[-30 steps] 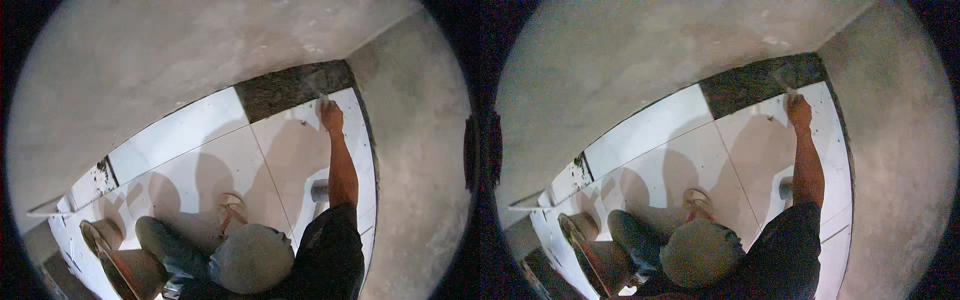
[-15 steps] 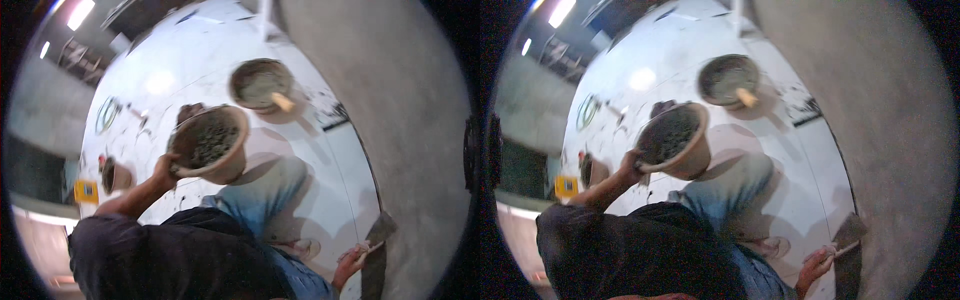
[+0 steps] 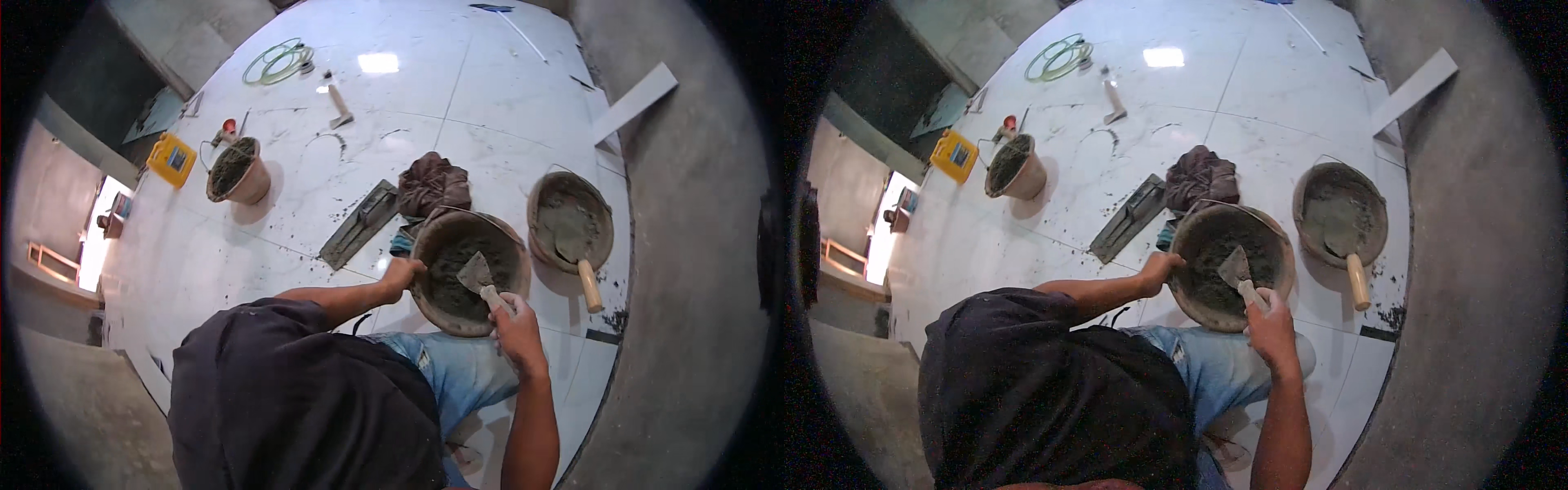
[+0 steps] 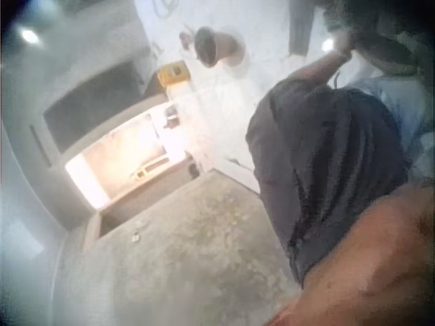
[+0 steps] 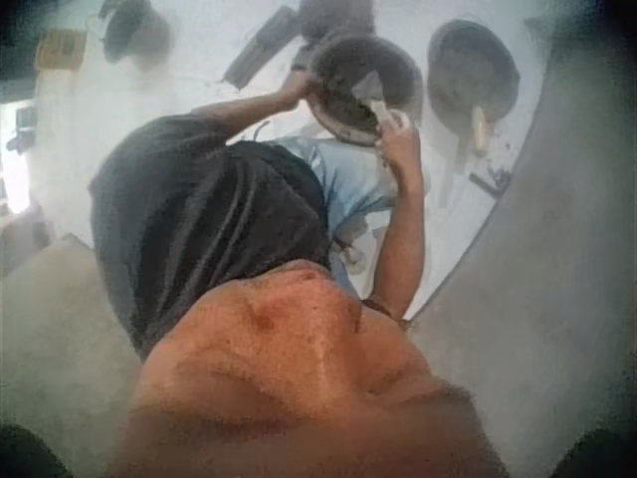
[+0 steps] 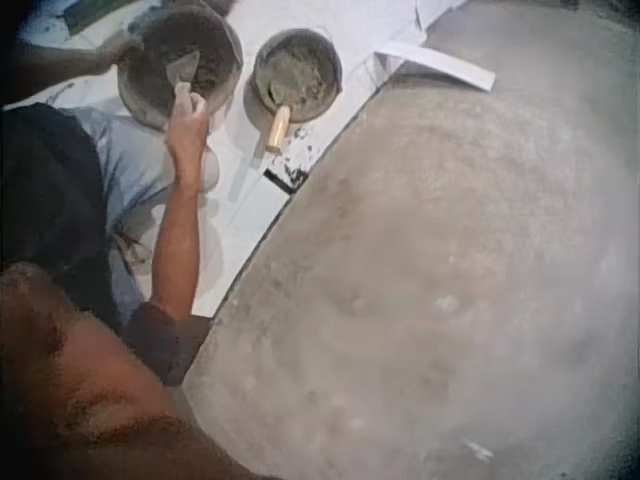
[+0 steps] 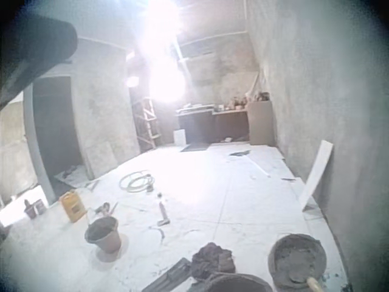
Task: The person applies mortar to the floor using a trowel and positions a white tile into a corner. They then carry a piece of tile outdoors and use an angle grinder to cut it to size before bringing it back inside.
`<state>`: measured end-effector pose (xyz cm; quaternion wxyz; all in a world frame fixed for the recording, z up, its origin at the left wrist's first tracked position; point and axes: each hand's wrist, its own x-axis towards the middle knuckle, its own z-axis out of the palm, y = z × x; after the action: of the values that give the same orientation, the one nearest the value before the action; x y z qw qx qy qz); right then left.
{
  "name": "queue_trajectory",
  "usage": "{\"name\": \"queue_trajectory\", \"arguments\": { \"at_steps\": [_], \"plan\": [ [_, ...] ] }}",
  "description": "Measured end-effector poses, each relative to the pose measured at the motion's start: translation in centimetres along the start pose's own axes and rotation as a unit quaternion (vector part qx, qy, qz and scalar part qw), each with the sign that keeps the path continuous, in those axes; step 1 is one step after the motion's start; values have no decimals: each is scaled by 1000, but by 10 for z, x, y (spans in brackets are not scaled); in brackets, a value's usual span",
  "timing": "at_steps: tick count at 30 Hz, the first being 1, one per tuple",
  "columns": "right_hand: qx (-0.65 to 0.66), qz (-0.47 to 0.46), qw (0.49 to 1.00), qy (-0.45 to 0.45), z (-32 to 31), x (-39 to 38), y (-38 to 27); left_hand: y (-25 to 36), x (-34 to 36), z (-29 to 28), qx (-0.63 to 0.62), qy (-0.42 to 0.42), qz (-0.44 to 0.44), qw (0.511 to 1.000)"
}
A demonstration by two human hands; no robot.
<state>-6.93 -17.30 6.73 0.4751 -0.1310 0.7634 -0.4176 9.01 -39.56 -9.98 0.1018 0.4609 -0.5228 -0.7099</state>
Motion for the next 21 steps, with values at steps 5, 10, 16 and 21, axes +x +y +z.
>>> {"name": "queue_trajectory", "arguments": {
  "at_steps": [5,10,16,21],
  "plan": [
    [-294,-212,922,135,-14,3,57,26,44,-77,130,-94,37,986],
    [-266,-40,943,197,-107,-93,72,67,99,-115,502,332,80,795],
    [-293,167,920,199,-138,-208,81,72,121,-154,530,280,25,800],
    [-351,179,855,336,-111,-287,88,221,69,-95,598,318,444,587]
  ]
}}
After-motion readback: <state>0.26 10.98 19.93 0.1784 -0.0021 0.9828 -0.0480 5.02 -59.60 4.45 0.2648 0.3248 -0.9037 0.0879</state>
